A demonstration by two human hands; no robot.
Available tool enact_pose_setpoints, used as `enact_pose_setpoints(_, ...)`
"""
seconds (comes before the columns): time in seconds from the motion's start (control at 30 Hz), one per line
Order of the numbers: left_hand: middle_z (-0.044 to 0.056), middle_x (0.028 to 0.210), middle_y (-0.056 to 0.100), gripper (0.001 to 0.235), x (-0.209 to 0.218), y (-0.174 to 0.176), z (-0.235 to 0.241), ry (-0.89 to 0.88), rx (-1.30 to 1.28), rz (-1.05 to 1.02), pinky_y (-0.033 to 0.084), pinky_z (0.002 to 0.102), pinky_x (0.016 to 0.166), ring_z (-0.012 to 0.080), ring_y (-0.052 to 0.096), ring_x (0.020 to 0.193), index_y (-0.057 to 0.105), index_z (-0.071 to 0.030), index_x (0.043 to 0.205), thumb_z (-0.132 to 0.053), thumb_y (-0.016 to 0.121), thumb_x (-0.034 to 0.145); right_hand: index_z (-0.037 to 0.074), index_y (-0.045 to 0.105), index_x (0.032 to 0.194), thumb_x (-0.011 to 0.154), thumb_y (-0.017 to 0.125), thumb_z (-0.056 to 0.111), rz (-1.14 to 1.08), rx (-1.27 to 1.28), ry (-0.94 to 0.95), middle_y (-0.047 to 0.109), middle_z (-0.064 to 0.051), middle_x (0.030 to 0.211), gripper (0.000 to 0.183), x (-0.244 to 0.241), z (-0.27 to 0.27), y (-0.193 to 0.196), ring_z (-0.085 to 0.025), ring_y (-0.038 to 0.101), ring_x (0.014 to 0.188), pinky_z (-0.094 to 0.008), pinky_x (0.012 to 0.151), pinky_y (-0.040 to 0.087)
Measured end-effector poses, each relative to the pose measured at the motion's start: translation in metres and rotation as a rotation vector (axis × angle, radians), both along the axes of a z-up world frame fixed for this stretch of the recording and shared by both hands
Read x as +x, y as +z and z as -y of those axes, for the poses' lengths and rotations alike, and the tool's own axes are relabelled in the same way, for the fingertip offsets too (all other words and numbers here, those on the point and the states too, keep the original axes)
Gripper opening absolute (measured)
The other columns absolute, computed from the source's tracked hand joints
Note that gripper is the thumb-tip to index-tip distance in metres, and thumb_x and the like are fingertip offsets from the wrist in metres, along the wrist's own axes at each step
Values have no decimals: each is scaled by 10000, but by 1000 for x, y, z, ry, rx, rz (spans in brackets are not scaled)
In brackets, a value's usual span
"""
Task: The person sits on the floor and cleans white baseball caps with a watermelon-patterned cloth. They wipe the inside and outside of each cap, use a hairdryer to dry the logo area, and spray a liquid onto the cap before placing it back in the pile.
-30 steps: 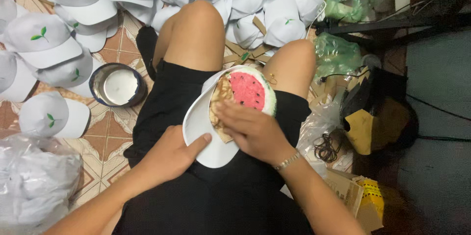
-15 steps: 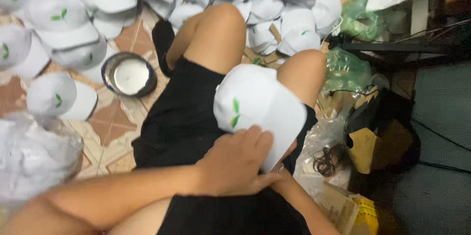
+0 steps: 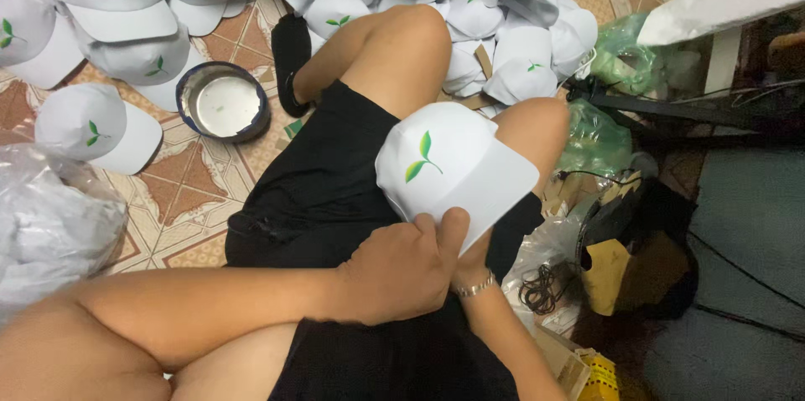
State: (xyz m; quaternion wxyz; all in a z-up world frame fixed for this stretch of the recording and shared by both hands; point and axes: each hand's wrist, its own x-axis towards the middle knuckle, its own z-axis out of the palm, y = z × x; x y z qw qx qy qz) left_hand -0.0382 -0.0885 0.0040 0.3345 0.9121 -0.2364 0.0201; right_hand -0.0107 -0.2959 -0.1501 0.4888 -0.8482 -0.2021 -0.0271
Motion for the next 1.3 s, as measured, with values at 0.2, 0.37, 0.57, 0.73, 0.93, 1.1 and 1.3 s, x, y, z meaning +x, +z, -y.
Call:
enact_pose_setpoints(0.2, 217, 617, 566, 427, 6, 8, -1, 62, -112, -43, 490, 421, 359, 337, 624, 439, 420, 137, 1118, -103, 634, 837, 56, 670, 1223, 890, 737, 271, 73, -227, 214, 686, -141, 1205, 402, 22, -11, -26, -318, 681, 1031, -410, 859, 556)
enact_pose_setpoints(0.37, 264, 717, 573, 451, 4, 27, -20, 15, -463, -151, 518, 481, 465, 414, 625, 505, 368, 121, 1173, -96, 604, 857, 145, 746, 910, 852, 901, 252, 230, -161, 163, 738, -12, 931, 196, 21, -12, 69, -158, 745, 917, -299, 824, 602)
enact_pose_setpoints(0.57, 225, 586, 650, 311, 12, 26, -49, 328, -303, -352, 531, 516, 505, 437, 656, 532, 580, 59, 992, -210, 666, 862, 88, 750, 1125, 862, 804, 124, 269, -154, 153, 737, -92, 1120, 270, 18, -46, 150, -241, 703, 1068, -375, 936, 579)
enact_pose_setpoints(0.73, 192, 527, 647, 366, 8, 17, -50, 351, -177, -402, 535, 492, 502, 408, 649, 490, 662, -18, 570, -222, 654, 874, 99, 771, 1059, 776, 778, 97, 364, -289, 315, 763, -29, 1084, 283, 33, -76, 154, -264, 688, 987, -384, 843, 541)
enact_pose_setpoints(0.93, 231, 530, 615, 344, 6, 10, -51, 353, -250, -508, 549, 451, 483, 392, 665, 492, 637, 30, 594, -164, 618, 877, 147, 672, 641, 672, 749, 126, 412, -457, 343, 587, -7, 644, 86, 49, -106, 132, -208, 577, 677, -373, 622, 479)
enact_pose_setpoints(1.1, 229, 529, 619, 364, 11, 13, -56, 335, -226, -545, 547, 458, 491, 393, 673, 513, 624, 37, 577, -179, 630, 870, 128, 705, 686, 661, 780, 113, 469, -397, 233, 668, 0, 713, 81, 43, -113, 130, -200, 610, 693, -355, 614, 481)
enact_pose_setpoints(1.3, 219, 647, 700, 217, 20, 19, -64, 421, -208, -215, 548, 491, 513, 401, 696, 565, 720, -15, 824, -225, 721, 770, 73, 760, 1031, 846, 831, 137, 365, -141, 165, 757, -77, 1091, 209, 42, -82, 163, -184, 708, 905, -314, 780, 568)
